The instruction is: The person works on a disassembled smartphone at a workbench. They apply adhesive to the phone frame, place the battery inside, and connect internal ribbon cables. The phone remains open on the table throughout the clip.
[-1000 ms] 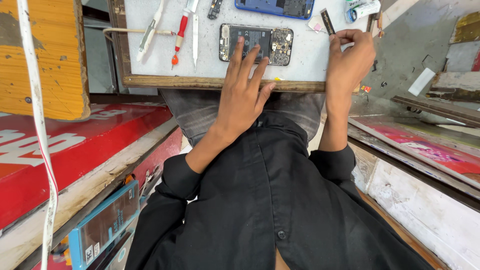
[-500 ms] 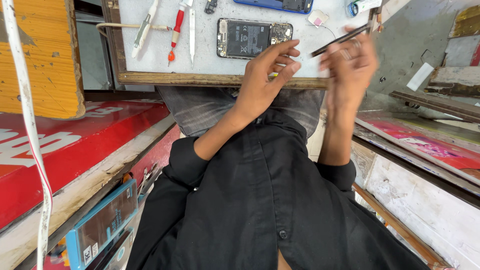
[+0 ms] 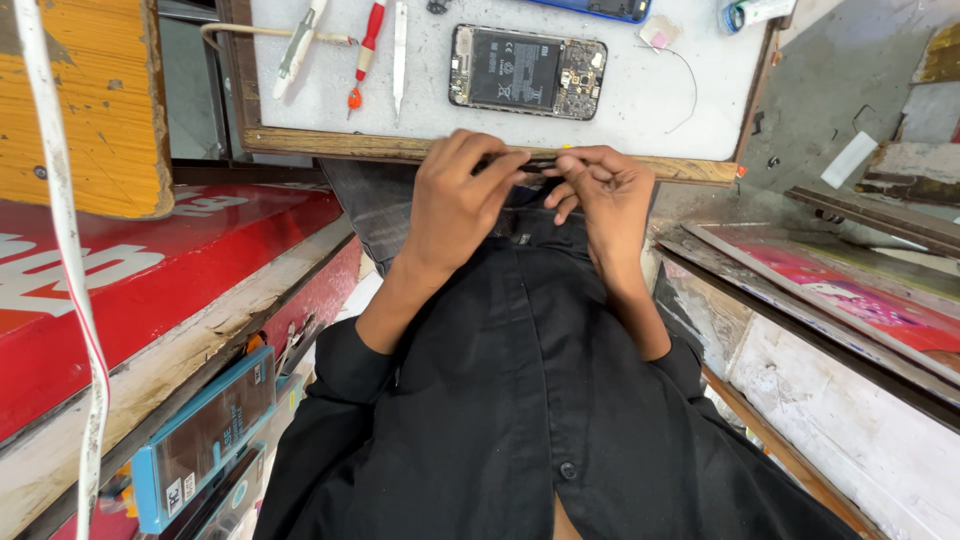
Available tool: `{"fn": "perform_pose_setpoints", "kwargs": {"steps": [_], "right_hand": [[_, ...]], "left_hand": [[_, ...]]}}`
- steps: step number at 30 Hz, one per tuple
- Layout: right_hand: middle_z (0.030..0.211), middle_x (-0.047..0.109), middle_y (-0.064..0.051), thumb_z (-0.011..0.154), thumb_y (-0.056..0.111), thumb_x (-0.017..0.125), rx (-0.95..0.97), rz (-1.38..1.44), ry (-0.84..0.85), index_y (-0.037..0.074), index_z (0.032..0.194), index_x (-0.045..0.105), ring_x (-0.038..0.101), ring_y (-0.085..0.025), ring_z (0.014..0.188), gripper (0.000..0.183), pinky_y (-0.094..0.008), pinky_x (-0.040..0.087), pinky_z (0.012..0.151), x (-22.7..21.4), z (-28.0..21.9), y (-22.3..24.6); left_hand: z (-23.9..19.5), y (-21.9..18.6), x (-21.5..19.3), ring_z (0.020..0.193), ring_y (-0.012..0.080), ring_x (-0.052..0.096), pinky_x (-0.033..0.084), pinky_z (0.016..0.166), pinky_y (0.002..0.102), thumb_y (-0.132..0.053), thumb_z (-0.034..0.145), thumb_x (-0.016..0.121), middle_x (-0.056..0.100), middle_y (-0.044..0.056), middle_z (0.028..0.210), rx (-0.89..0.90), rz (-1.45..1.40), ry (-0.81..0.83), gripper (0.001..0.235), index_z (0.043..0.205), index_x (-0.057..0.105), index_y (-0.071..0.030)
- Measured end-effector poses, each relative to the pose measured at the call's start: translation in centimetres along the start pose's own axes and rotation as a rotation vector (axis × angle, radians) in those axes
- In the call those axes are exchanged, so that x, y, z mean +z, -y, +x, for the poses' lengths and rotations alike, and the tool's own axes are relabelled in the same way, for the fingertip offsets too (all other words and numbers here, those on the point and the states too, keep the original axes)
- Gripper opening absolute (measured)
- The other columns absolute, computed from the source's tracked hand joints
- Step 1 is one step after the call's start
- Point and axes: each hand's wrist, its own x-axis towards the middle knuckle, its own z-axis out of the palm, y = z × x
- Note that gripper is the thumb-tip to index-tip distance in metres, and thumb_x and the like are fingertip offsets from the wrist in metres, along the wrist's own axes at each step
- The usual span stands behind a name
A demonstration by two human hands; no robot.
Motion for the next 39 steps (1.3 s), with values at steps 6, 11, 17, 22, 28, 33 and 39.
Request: {"fn": "perform_pose_setpoints", "kwargs": {"steps": [6,11,17,22,28,33,39], "right_hand": [[0.069,0.063,-0.008,0.113,0.01,0.051,0.105,-0.112,0.148,-0.007,0.13,0.067,0.055,-0.009,0.048,0.028,-0.021,0.036,0.044,0.6,1.2,1.7],[0.079,0.066,-0.004,0.109,0.008,0.053,0.104,-0.104,0.231,-0.005,0.144,0.05,0.058,-0.009,0.048,0.037,-0.02,0.035,0.041,0.3,2.1,3.6],[0.092,0.074,-0.009,0.107,0.005,0.056,-0.05,-0.201,0.054,-0.005,0.14,0.05,0.064,-0.011,0.053,0.036,-0.02,0.04,0.039,-0.1,2.6,3.2],[0.11,0.073,-0.014,0.106,-0.009,0.058,-0.5,-0.714,-0.196,-0.002,0.124,0.068,0.071,-0.019,0.088,0.022,-0.029,0.055,0.074,-0.3,2.1,2.6],[0.118,0.064,-0.012,0.093,-0.015,0.062,-0.559,-0.881,-0.117,0.006,0.121,0.075,0.062,-0.025,0.104,0.037,-0.035,0.051,0.089,0.0,1.4,2.4],[0.124,0.055,-0.012,0.088,-0.013,0.066,-0.591,-0.982,-0.046,0.011,0.13,0.076,0.053,-0.026,0.108,0.049,-0.036,0.047,0.091,0.1,1.3,2.2],[0.125,0.053,-0.013,0.086,-0.012,0.066,-0.594,-1.042,-0.027,0.014,0.138,0.072,0.051,-0.028,0.109,0.058,-0.038,0.046,0.092,0.4,1.3,2.2]], "left_hand": [[2.0,0.9,0.3,0.114,0.0303,0.064,0.051,0.1,0.047,-0.006,0.086,0.075,0.067,0.011,0.115,0.353,0.138,-0.031,0.02,0.105,0.074,-0.002],[3.1,2.1,1.1,0.109,0.0286,0.066,0.056,0.094,0.041,-0.003,0.086,0.074,0.068,0.012,0.113,0.388,0.013,0.023,0.021,0.107,0.074,0.002],[4.1,4.0,1.4,0.105,0.0264,0.067,0.059,0.089,0.037,0.004,0.085,0.075,0.068,0.011,0.109,0.351,-0.021,0.03,0.022,0.107,0.074,0.002],[5.3,5.3,1.5,0.104,0.0258,0.066,0.058,0.087,0.037,0.005,0.082,0.076,0.069,0.009,0.107,0.354,0.059,0.004,0.024,0.106,0.075,0.002],[5.6,5.3,1.2,0.106,0.0261,0.066,0.058,0.089,0.037,0.008,0.08,0.076,0.069,0.009,0.108,0.347,0.04,0.024,0.026,0.105,0.075,0.002],[5.3,5.4,1.2,0.107,0.0261,0.066,0.059,0.089,0.036,0.009,0.079,0.077,0.069,0.009,0.107,0.321,0.036,0.028,0.028,0.106,0.076,0.002],[5.4,5.5,1.4,0.106,0.0247,0.066,0.059,0.088,0.035,0.009,0.08,0.078,0.069,0.008,0.107,0.327,0.049,0.018,0.029,0.107,0.077,0.001]]}}
